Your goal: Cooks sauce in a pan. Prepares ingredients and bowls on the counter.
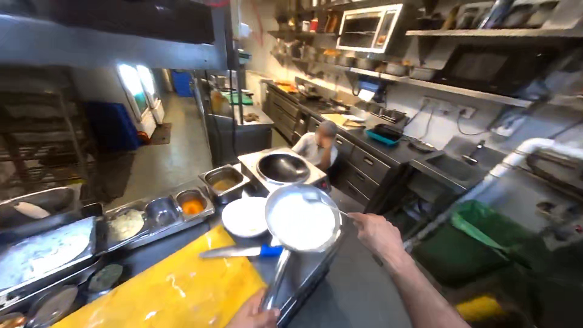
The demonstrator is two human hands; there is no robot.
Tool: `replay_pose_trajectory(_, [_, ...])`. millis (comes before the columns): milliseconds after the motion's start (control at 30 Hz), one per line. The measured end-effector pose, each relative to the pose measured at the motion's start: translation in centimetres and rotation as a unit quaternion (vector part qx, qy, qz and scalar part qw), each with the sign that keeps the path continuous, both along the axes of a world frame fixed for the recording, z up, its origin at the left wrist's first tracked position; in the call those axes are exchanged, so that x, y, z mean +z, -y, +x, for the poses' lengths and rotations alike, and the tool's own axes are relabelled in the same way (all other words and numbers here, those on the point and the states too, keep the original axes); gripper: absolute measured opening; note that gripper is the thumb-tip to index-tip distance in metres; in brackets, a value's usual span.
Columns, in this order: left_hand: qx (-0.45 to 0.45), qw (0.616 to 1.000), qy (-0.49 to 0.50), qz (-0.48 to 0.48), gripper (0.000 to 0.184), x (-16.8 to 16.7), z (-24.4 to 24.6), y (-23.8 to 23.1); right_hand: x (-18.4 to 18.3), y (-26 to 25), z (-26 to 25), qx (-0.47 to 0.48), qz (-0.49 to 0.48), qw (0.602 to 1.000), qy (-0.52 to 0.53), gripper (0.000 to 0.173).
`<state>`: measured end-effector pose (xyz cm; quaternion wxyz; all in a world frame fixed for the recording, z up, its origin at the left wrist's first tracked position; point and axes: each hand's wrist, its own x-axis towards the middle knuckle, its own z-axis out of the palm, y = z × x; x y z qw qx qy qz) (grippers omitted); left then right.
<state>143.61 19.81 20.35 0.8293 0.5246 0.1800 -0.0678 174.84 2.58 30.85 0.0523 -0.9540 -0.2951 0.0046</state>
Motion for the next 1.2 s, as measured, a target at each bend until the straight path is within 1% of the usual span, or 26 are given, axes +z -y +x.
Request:
replay_pose_trajectory(33, [0.023, 1.0, 0.002, 0.0, 0.027, 0.1, 3.1, -1.0, -0.3, -1.6, 2.1, -0.005, 0.03, 0.998, -0.057, 0.034])
replay_pose_trajectory(100, [0.066, 0.998, 0.003, 0.003, 0.022, 0.6, 9.1, -2.7, -1.8, -4.8, 6.2, 0.023, 0.102, 0.981, -0.163, 0.036])
replay_pose_trajectory(167, [0.114, 0.993, 0.009, -0.008, 0.017, 0.9, 14.6, -4.0, -3.0, -8.2, 9.8, 0.051, 0.159, 0.96, -0.226, 0.037])
replay_pose_trajectory(200, [0.137, 0.99, 0.015, -0.013, 0.017, 0.7, 17.3, -4.7, -3.3, -9.9, 11.5, 0.07, 0.165, 0.957, -0.227, 0.037])
replay_pose_trajectory(267, [0.175, 0.984, 0.015, -0.015, 0.017, 0.3, 22.3, -5.7, -3.4, -12.9, 14.9, 0.126, 0.127, 0.963, -0.204, 0.038])
replay_pose_trajectory(333, [0.211, 0.977, 0.008, -0.023, 0.016, -0.5, 26.2, -6.2, -4.1, -14.9, 18.4, 0.186, 0.094, 0.957, -0.204, 0.041])
replay_pose_trajectory(367, [0.229, 0.973, 0.01, -0.024, 0.015, -0.8, 28.0, -6.2, -4.8, -15.4, 20.6, 0.207, 0.11, 0.947, -0.219, 0.041])
replay_pose_trajectory(400, [0.251, 0.968, 0.009, -0.028, 0.015, -1.0, 29.7, -5.9, -5.7, -15.4, 23.0, 0.211, 0.148, 0.936, -0.24, 0.041])
replay_pose_trajectory(433, [0.273, 0.961, 0.01, -0.035, 0.015, -1.3, 31.2, -5.5, -7.0, -15.3, 25.5, 0.198, 0.208, 0.925, -0.249, 0.038])
replay_pose_trajectory(467, [0.292, 0.955, 0.013, -0.043, 0.014, -1.4, 32.6, -5.2, -8.5, -15.2, 28.3, 0.173, 0.262, 0.92, -0.235, 0.037])
replay_pose_trajectory(500, [0.311, 0.949, 0.017, -0.052, 0.013, -1.4, 33.8, -4.8, -10.3, -15.0, 31.1, 0.148, 0.298, 0.915, -0.229, 0.04])
replay_pose_trajectory(533, [0.33, 0.942, 0.021, -0.061, 0.012, -1.4, 34.8, -4.3, -12.5, -14.6, 33.6, 0.134, 0.307, 0.91, -0.246, 0.047])
replay_pose_trajectory(567, [0.343, 0.937, 0.022, -0.066, 0.01, -1.4, 35.7, -3.7, -14.7, -14.0, 35.5, 0.124, 0.302, 0.9, -0.288, 0.056])
replay_pose_trajectory(600, [0.355, 0.932, 0.023, -0.073, 0.008, -1.6, 36.5, -3.1, -16.6, -13.5, 36.6, 0.118, 0.294, 0.882, -0.349, 0.062])
replay_pose_trajectory(667, [0.371, 0.924, 0.023, -0.09, 0.005, -1.7, 37.9, -2.2, -19.4, -12.9, 37.1, 0.132, 0.295, 0.827, -0.461, 0.07])
replay_pose_trajectory(700, [0.376, 0.922, 0.018, -0.095, 0.005, -1.5, 38.4, -1.9, -20.0, -13.1, 37.0, 0.142, 0.303, 0.805, -0.49, 0.071])
replay_pose_trajectory(767, [0.38, 0.919, 0.006, -0.103, 0.007, -1.2, 39.1, -1.4, -20.7, -13.9, 36.5, 0.136, 0.332, 0.782, -0.509, 0.069])
replay_pose_trajectory(833, [0.391, 0.913, -0.005, -0.114, 0.008, -0.8, 39.5, -0.9, -20.9, -14.6, 36.2, 0.111, 0.348, 0.783, -0.503, 0.067])
replay_pose_trajectory(967, [0.403, 0.907, -0.009, -0.118, 0.009, -0.5, 39.9, -0.3, -20.7, -15.3, 36.0, 0.054, 0.374, 0.753, -0.538, 0.067])
replay_pose_trajectory(1033, [0.412, 0.904, -0.011, -0.115, 0.009, -0.4, 40.1, -0.2, -20.9, -15.3, 36.1, 0.054, 0.383, 0.746, -0.543, 0.067])
replay_pose_trajectory(1133, [0.422, 0.9, -0.016, -0.104, 0.011, -0.4, 40.0, 0.0, -20.4, -14.5, 36.0, 0.077, 0.36, 0.755, -0.543, 0.068])
replay_pose_trajectory(1200, [0.427, 0.898, -0.014, -0.105, 0.013, -0.4, 40.0, 0.0, -19.8, -14.4, 35.9, 0.076, 0.353, 0.757, -0.545, 0.067])
